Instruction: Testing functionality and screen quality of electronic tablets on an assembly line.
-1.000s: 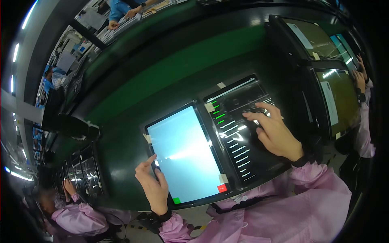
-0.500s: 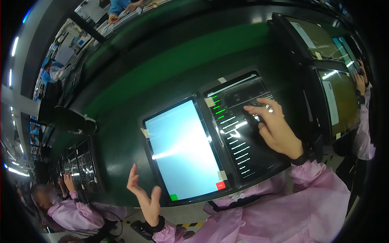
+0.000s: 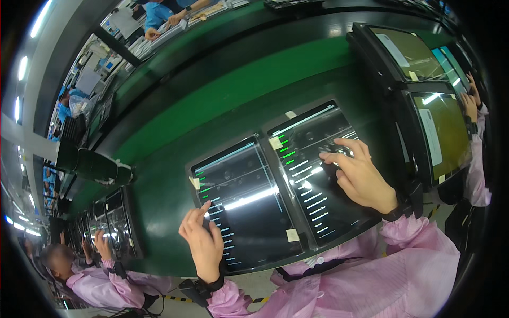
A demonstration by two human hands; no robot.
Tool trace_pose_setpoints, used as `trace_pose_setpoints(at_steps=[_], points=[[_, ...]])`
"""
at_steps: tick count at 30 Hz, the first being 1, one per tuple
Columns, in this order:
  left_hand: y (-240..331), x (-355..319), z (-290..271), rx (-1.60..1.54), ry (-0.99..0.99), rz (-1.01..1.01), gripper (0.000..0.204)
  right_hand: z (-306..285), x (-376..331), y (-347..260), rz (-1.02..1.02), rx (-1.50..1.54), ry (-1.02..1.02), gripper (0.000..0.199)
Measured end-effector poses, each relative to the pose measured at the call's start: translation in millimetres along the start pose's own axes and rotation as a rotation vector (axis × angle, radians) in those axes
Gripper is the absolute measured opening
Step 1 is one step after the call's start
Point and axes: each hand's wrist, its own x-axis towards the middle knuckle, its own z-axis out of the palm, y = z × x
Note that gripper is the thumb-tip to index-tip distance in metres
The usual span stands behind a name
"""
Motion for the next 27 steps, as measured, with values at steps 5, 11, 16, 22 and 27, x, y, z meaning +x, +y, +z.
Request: trace_pose_setpoints(at_steps=[5, 11, 16, 22, 27], points=[[-2, 10, -12, -0.167, 0.186, -0.028, 0.045, -12, 18, 1, -0.037, 0.079, 0.14, 0.039], [-12, 38, 7, -0.155, 0.099, -0.071, 0.042, 7, 52, 9, -0.166, 0.119, -0.036, 0.046], [-22, 52, 16, -0.111, 0.106, -0.048, 0.044, 27, 72, 4, -0.281, -0.069, -0.091, 0.042], [-22, 63, 21, -0.104, 0.131, 0.004, 0.038, 35, 76, 8, -0.337, -0.107, -0.093, 0.037], [-20, 65, 20, -0.073, 0.076, 0.023, 0.039, 37, 76, 8, -0.301, -0.118, -0.089, 0.033]])
